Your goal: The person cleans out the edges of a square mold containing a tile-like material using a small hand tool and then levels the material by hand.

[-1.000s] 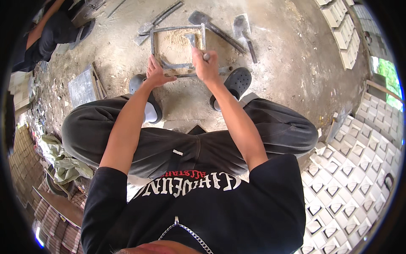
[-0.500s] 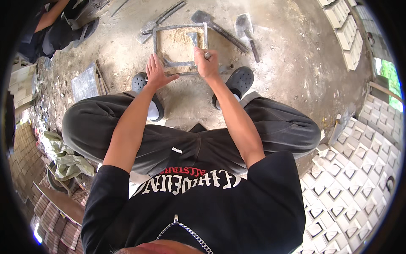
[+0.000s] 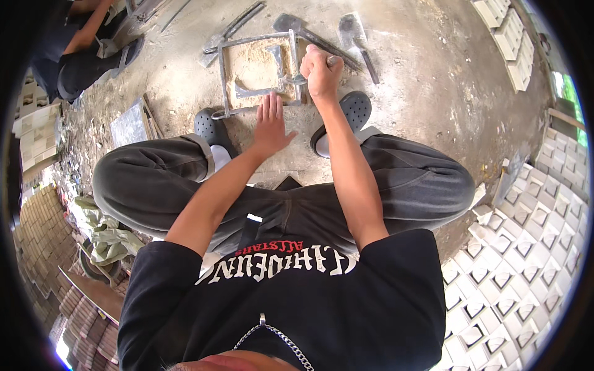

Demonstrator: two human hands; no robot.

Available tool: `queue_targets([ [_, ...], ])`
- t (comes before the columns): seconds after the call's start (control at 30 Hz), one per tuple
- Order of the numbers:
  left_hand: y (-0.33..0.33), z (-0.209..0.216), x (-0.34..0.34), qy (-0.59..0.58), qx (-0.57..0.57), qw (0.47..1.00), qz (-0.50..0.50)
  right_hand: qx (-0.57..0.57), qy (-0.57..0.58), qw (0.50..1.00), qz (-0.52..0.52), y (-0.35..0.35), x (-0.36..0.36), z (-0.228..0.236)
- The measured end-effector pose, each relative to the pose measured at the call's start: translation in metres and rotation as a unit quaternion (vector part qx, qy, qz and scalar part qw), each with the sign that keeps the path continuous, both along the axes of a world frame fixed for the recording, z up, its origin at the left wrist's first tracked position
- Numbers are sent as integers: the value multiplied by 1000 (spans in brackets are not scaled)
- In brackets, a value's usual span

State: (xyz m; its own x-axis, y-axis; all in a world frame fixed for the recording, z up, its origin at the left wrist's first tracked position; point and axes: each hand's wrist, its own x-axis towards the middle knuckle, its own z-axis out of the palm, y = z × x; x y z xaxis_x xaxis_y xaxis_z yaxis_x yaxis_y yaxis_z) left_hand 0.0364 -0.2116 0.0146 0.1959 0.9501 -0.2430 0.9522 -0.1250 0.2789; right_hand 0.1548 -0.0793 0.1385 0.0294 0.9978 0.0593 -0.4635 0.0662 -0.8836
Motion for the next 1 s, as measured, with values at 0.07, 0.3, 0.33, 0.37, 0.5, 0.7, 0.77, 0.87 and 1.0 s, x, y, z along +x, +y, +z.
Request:
queue_targets([
  [0.07, -3, 3, 15, 5, -15, 1000, -4, 13, 10, 1000, -17, 3, 3, 9],
  [0.3, 15, -10, 7, -78, 59, 993, -70, -17, -9, 999, -33, 2, 4, 13],
  [0.33, 18, -11, -1, -71, 79, 989, -104, -26, -28, 999, -39, 1, 1, 15],
  [0.37, 21, -12, -10, -64, 99, 984, -137, -42, -18, 996, -75, 0, -4, 16],
  [0.5, 21, -6, -38, 10, 136, 989, -64, -94, -13, 977, -189, -2, -26, 25],
  [0.7, 13, 9, -57, 47, -1, 998, 44, -118, -34, 969, -213, -4, -25, -17],
  [0.77, 15, 12, -52, 44, -11, 998, 39, -127, -1, 977, -174, -2, -13, -38],
  [0.87, 12, 6, -47, 19, 20, 999, 37, -113, -9, 993, -32, 7, -8, -20],
  [1.0, 17, -5, -35, 29, 58, 997, -33, -77, -63, 995, -3, 5, -8, -3],
])
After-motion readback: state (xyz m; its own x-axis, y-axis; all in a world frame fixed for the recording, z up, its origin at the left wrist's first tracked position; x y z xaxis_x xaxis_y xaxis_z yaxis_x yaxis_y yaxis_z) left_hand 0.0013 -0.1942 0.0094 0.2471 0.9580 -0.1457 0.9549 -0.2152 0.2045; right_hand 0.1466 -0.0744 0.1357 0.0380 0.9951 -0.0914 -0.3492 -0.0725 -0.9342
